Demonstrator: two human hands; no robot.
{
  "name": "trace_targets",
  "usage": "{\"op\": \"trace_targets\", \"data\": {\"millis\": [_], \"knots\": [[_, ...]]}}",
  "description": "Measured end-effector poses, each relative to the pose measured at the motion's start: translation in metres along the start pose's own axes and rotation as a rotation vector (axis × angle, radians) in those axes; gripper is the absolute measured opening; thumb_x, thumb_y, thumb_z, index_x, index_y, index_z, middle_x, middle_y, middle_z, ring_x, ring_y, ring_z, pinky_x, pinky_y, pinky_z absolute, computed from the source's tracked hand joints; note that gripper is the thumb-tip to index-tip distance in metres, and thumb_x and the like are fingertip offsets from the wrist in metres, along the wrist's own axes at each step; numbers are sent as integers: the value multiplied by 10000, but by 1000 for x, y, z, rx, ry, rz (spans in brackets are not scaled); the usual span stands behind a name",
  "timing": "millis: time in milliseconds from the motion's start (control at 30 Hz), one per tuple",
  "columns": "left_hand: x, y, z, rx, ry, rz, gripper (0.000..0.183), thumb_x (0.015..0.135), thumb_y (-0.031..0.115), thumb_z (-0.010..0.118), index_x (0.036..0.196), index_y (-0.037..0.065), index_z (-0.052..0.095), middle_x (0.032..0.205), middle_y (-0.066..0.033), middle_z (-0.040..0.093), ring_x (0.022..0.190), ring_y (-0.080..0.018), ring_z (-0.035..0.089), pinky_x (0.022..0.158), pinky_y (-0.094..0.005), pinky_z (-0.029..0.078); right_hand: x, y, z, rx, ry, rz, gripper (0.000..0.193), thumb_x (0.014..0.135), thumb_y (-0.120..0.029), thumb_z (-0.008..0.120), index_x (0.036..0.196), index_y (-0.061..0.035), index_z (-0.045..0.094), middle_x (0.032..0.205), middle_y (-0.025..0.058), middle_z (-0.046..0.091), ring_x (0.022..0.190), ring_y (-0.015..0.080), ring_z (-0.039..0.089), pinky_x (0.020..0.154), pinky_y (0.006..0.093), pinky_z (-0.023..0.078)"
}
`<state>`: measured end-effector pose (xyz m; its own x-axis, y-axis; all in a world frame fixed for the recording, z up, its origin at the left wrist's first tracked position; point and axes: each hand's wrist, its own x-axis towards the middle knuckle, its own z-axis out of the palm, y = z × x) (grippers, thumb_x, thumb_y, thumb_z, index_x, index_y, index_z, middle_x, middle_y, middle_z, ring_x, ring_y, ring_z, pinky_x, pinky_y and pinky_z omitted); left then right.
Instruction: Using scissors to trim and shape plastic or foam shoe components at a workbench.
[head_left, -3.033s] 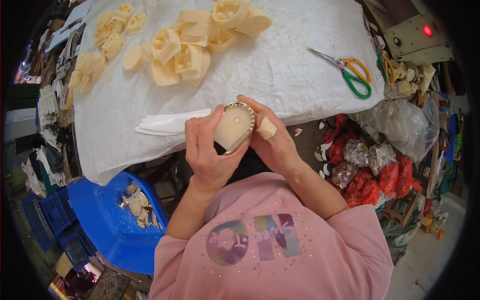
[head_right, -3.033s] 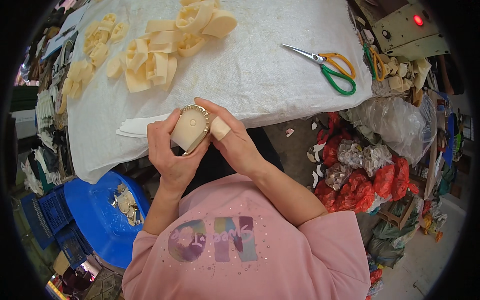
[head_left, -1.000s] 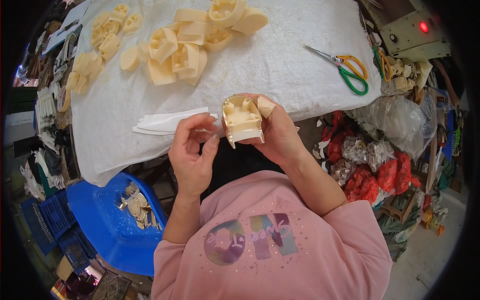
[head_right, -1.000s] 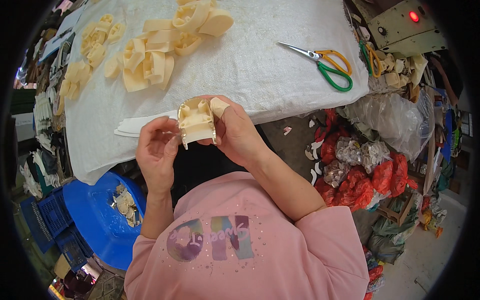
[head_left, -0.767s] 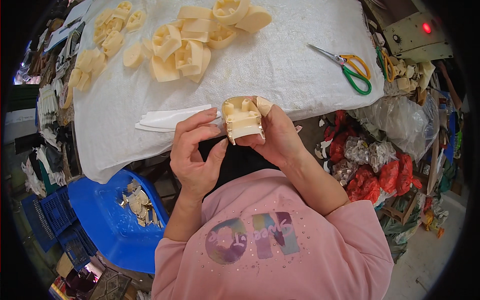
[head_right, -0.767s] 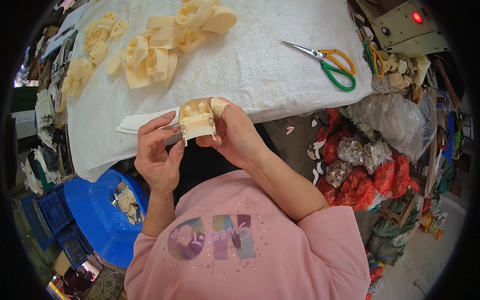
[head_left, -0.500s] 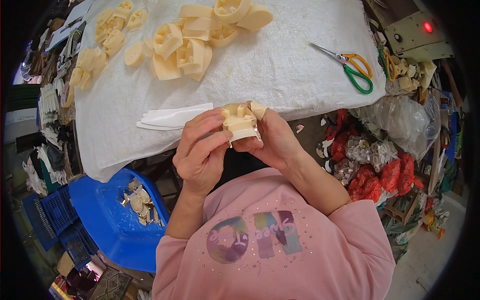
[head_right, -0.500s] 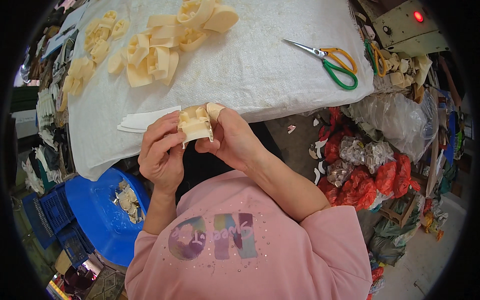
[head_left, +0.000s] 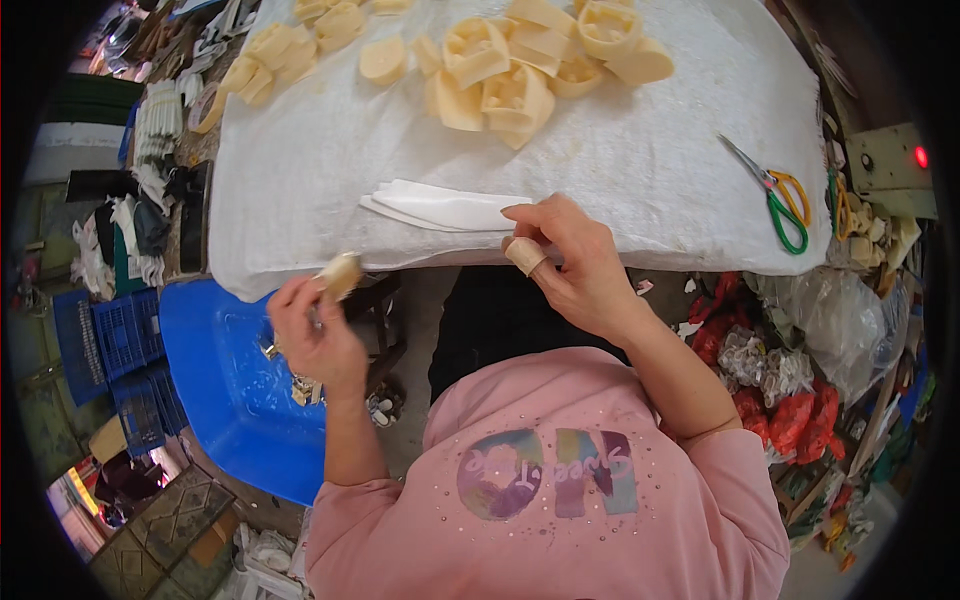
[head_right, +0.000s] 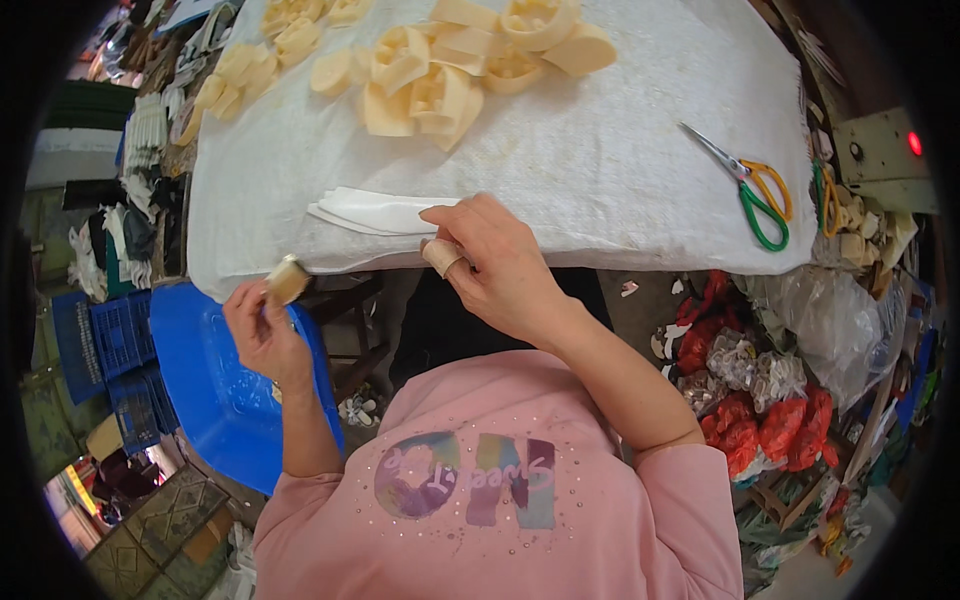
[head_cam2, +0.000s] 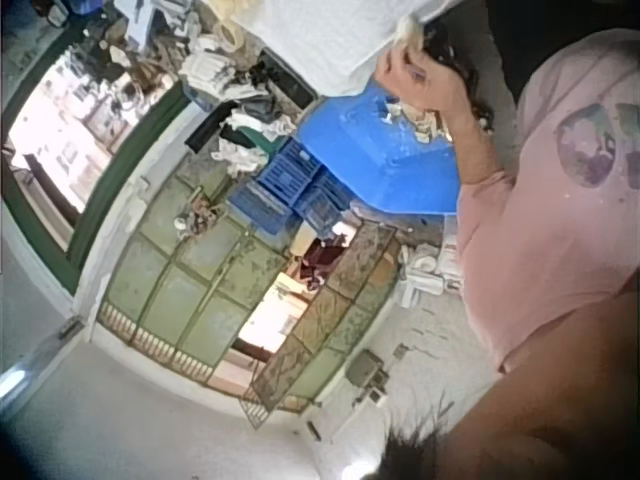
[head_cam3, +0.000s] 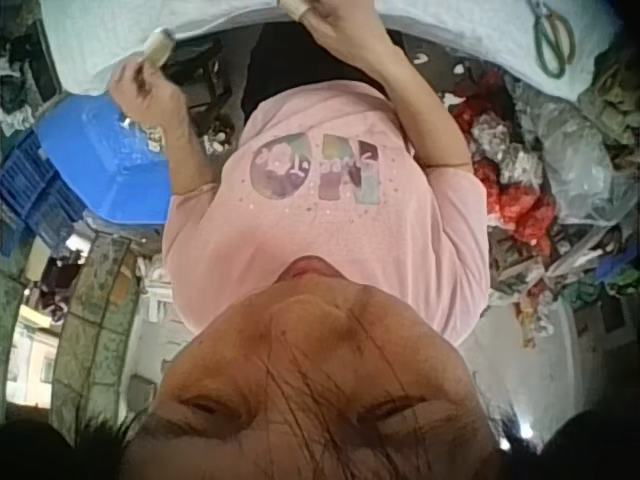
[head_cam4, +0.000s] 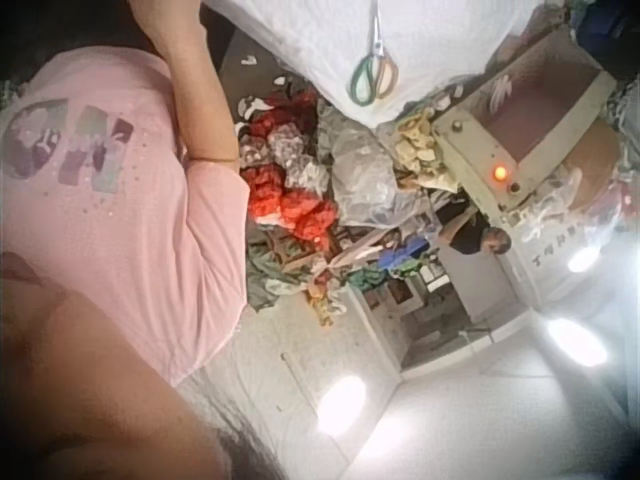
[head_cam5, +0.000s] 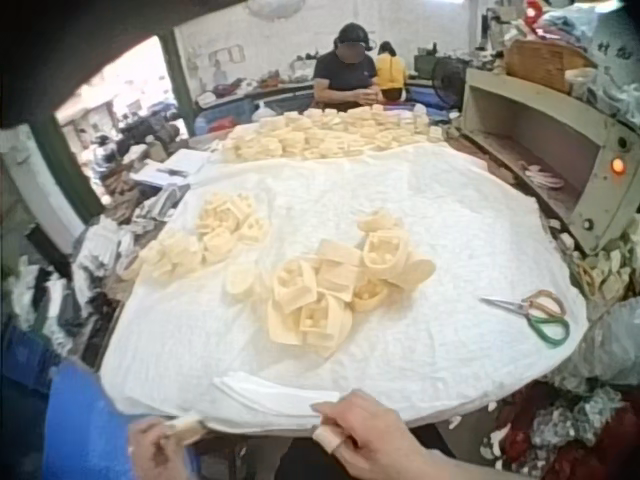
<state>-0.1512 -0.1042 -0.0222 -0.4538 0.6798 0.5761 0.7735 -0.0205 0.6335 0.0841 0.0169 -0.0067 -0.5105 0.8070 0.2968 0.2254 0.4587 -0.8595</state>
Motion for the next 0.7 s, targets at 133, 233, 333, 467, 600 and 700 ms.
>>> {"op": "trace_targets", "data": {"millis": [133,233,333,467,600,700], "knots": [[-31,-66,-50,418,50,-173,144,849,54,619,969,-25,622,1047,-129,532,924,-231,541,753,-296,467,16,4,7,-253,-29,-150,239,741,-43,656,971,-17,598,948,106,556,912,285,498,787,369,424],[-60,-103,-78,735,-48,-163,187,787,-5,622,970,7,656,1004,-143,540,932,-290,510,800,-365,434,25,9,14,-296,-107,-193,233,730,-56,669,949,-16,600,987,102,540,940,283,482,810,367,414],[-74,-110,-84,849,-328,-326,247,754,-12,624,998,12,656,1009,-150,533,974,-312,485,868,-392,402,31,9,21,-328,-126,-237,252,720,-92,687,943,-14,601,971,96,536,933,273,480,804,360,416],[-55,-91,-60,715,-154,-161,272,742,-23,611,1007,14,658,1032,-148,548,972,-320,504,863,-387,417,37,6,30,-481,-119,-279,201,692,-82,672,861,-4,596,914,99,530,894,267,492,767,352,429],[-7,-28,-18,376,-15,-140,231,769,-23,607,992,10,658,1006,-145,587,951,-293,544,841,-359,433,40,-4,32,-662,-216,-343,85,668,-49,604,723,-1,559,815,103,505,832,262,505,710,335,445],[13,5,14,174,-96,65,211,764,-60,608,960,6,655,961,-129,604,902,-269,571,794,-333,458,44,-1,26,-607,-244,-307,51,671,-33,576,694,1,547,794,112,498,820,269,507,708,339,452]]}}
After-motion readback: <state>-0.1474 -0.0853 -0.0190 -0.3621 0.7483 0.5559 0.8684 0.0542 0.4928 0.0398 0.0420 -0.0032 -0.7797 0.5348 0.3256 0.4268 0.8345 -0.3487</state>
